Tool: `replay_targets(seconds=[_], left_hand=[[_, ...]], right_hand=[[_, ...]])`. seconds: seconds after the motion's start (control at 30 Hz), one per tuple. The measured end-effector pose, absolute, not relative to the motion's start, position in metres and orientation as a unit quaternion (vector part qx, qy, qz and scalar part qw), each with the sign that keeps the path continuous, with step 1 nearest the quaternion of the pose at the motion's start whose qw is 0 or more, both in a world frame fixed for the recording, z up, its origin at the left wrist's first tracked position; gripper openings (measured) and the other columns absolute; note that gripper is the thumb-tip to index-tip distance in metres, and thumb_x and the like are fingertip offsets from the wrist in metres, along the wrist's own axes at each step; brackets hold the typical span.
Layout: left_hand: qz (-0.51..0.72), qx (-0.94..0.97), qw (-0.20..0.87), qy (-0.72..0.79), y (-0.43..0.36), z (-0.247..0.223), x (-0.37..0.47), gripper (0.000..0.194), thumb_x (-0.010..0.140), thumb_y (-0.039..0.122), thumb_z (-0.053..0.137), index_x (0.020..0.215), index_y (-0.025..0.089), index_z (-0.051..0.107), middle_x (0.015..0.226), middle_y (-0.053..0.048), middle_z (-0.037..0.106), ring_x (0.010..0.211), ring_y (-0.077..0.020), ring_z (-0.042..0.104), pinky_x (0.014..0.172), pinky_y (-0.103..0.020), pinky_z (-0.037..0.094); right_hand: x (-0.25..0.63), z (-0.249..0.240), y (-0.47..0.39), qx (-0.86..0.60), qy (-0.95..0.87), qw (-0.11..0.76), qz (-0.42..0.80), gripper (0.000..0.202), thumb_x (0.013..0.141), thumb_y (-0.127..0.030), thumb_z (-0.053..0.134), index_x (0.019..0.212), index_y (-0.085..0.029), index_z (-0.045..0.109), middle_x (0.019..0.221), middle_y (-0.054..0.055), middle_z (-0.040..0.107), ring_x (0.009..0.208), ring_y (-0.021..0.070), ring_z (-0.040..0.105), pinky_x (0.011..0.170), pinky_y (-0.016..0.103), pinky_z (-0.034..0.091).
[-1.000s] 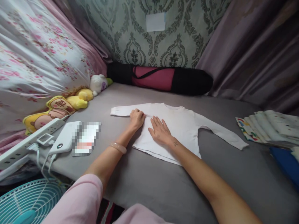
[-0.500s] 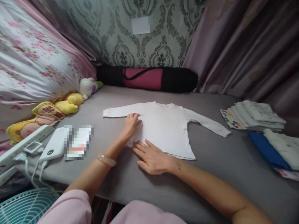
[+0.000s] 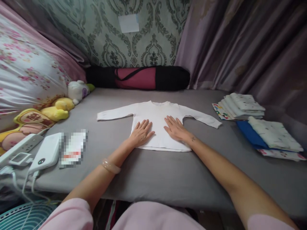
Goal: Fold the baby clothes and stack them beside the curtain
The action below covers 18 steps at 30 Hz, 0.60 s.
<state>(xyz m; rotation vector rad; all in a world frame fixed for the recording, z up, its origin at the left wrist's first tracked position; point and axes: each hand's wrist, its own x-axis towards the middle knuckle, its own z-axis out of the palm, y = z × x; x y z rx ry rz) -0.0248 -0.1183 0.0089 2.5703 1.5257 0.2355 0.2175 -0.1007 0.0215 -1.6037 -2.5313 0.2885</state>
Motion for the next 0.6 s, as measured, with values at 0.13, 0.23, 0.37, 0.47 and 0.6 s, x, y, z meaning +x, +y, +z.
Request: replay_targets(seconds=[0.13, 0.23, 0.37, 0.47, 0.6], left_hand=[[0.054, 0.868, 0.061, 0.49, -0.128, 0.012, -0.036, 0.063, 0.097, 0.054, 0.031, 0.148, 0.016, 0.031, 0.156, -0.015, 0.024, 0.146, -0.0285, 0.017, 0.117, -0.049, 0.015], [0.054, 0.883, 0.072, 0.461, -0.134, 0.015, -0.047, 0.067, 0.095, 0.058, 0.031, 0.149, 0.018, 0.03, 0.157, -0.014, 0.023, 0.146, -0.0276, 0.016, 0.117, -0.048, 0.015], [0.039, 0.895, 0.091, 0.435, -0.143, 0.019, -0.057, 0.068, 0.095, 0.06, 0.028, 0.15, 0.02, 0.027, 0.158, -0.012, 0.019, 0.146, -0.026, 0.013, 0.118, -0.046, 0.014], [0.034, 0.9, 0.091, 0.424, -0.153, 0.02, -0.063, 0.061, 0.098, 0.055, 0.026, 0.15, 0.023, 0.029, 0.158, -0.009, 0.02, 0.146, -0.0238, 0.014, 0.118, -0.044, 0.014], [0.04, 0.903, 0.086, 0.419, -0.167, 0.019, -0.07, 0.054, 0.099, 0.05, 0.029, 0.148, 0.028, 0.033, 0.157, -0.005, 0.023, 0.145, -0.024, 0.019, 0.118, -0.045, 0.018]], right_hand=[[0.222, 0.02, -0.134, -0.487, -0.868, 0.043, 0.087, 0.062, 0.099, -0.045, 0.025, 0.15, -0.01, 0.026, 0.158, 0.014, 0.018, 0.146, 0.0256, 0.012, 0.118, 0.05, 0.008], [0.226, 0.025, -0.157, -0.457, -0.883, 0.047, 0.1, 0.06, 0.099, -0.045, 0.027, 0.151, -0.014, 0.027, 0.157, 0.013, 0.019, 0.146, 0.0251, 0.012, 0.118, 0.049, 0.01], [0.231, 0.03, -0.185, -0.435, -0.892, 0.052, 0.114, 0.057, 0.1, -0.042, 0.028, 0.151, -0.018, 0.028, 0.157, 0.011, 0.019, 0.145, 0.0243, 0.013, 0.118, 0.049, 0.012], [0.232, 0.036, -0.208, -0.423, -0.895, 0.051, 0.134, 0.056, 0.1, -0.041, 0.031, 0.151, -0.019, 0.029, 0.157, 0.01, 0.02, 0.145, 0.0237, 0.014, 0.119, 0.049, 0.012], [0.238, 0.053, -0.239, -0.411, -0.887, 0.038, 0.209, 0.062, 0.098, -0.041, 0.038, 0.153, -0.02, 0.02, 0.158, 0.008, 0.017, 0.146, 0.0217, 0.01, 0.12, 0.046, 0.01]])
